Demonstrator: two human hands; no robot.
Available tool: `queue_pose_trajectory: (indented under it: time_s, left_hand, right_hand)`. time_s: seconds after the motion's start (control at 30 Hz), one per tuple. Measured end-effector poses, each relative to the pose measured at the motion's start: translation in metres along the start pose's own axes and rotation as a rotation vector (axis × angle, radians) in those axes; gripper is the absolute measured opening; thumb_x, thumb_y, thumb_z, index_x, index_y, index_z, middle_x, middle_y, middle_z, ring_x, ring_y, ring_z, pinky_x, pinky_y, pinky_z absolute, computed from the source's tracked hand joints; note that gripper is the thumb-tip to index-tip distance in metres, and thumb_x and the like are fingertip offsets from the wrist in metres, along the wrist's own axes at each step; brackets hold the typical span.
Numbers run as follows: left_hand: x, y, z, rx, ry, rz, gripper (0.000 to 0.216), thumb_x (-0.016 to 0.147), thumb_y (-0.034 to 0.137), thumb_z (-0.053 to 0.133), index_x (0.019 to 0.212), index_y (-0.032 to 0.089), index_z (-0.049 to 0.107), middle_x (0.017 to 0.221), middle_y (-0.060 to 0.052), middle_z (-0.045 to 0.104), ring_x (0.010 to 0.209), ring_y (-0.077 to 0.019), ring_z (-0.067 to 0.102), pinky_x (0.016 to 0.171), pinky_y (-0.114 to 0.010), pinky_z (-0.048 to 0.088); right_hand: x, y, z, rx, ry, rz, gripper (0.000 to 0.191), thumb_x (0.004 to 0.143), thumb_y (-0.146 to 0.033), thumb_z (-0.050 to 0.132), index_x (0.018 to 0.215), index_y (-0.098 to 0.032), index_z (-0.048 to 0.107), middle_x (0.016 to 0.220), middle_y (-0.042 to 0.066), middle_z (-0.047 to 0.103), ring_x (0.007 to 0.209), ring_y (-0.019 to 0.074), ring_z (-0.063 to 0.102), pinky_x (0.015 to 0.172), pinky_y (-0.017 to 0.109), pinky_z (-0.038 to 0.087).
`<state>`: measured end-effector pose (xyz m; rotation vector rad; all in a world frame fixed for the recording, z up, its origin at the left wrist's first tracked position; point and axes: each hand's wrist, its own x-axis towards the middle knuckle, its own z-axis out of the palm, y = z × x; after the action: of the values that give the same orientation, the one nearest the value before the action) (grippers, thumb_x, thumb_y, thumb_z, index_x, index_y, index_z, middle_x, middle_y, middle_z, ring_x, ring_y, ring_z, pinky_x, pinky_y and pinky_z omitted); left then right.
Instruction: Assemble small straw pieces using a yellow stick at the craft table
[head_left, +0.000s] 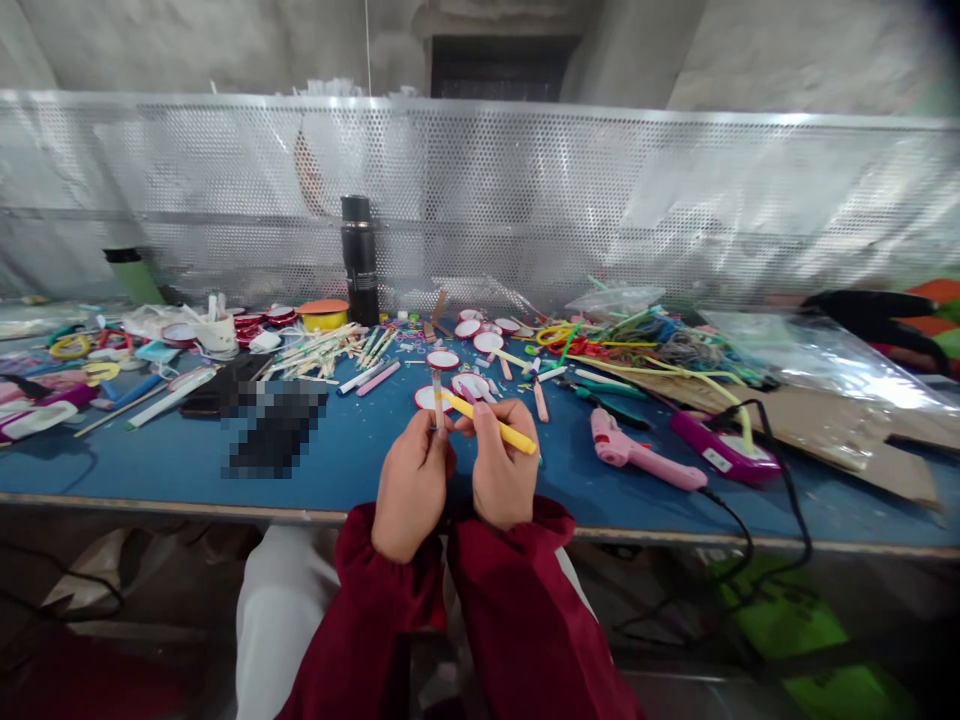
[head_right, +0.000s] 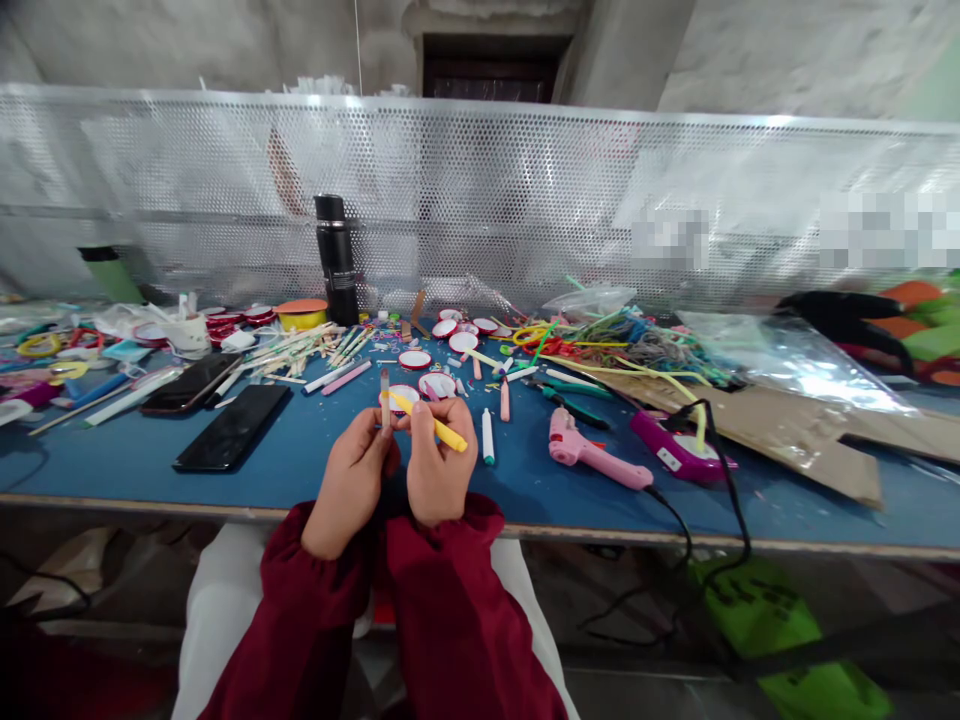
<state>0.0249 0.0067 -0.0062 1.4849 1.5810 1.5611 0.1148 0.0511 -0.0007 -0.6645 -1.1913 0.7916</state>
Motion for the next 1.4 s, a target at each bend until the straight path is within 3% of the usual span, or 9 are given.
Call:
queue_pose_trajectory:
  time_s: [0.5, 0.97, 1.27, 1.4]
  left_hand:
    - [0.0003, -0.0013, 0.0005, -0.028, 0.004, -0.022, 0.022, 0.101, 0.039, 0.041, 0.096, 0.024, 0.057, 0.065, 0.004, 0.056, 0.059, -0.0156, 0.051, 0.059, -0.027, 0.034]
    - [-0.0014, 0.0015, 0.001, 0.004, 0.021, 0.004, 0.025, 0.103, 0.04, 0.042, 0.089, 0.023, 0.054, 0.068, 0.003, 0.056, 0.062, -0.0151, 0.05, 0.062, -0.026, 0.037]
    - [-0.0001, 0.0021, 0.0003, 0.002, 0.011, -0.007, 0.025, 0.103, 0.04, 0.038, 0.095, 0.024, 0.056, 0.068, 0.002, 0.058, 0.063, -0.017, 0.053, 0.065, -0.027, 0.038]
    - [0.0, 0.0022, 0.0006, 0.024, 0.02, -0.005, 0.025, 0.103, 0.04, 0.039, 0.09, 0.024, 0.053, 0.068, 0.002, 0.058, 0.063, -0.0165, 0.053, 0.065, -0.027, 0.038]
  right_hand:
    - [-0.0014, 0.0008, -0.0006, 0.008, 0.003, 0.046, 0.026, 0.092, -0.041, 0.064, 0.076, -0.021, 0.058, 0.069, -0.001, 0.069, 0.066, 0.0171, 0.066, 0.07, 0.033, 0.051]
    - [-0.0022, 0.001, -0.002, -0.039, -0.021, -0.038, 0.028, 0.095, -0.041, 0.062, 0.076, -0.021, 0.061, 0.071, 0.0, 0.067, 0.07, 0.0163, 0.064, 0.072, 0.032, 0.05]
    - [-0.0029, -0.0013, -0.0004, 0.002, 0.012, -0.005, 0.027, 0.093, -0.043, 0.063, 0.077, -0.022, 0.06, 0.07, -0.001, 0.069, 0.067, 0.0169, 0.065, 0.07, 0.032, 0.052]
    - [-0.0028, -0.001, -0.0005, -0.022, -0.032, -0.013, 0.03, 0.094, -0.046, 0.063, 0.078, -0.021, 0.06, 0.071, 0.0, 0.07, 0.066, 0.0162, 0.064, 0.069, 0.032, 0.052]
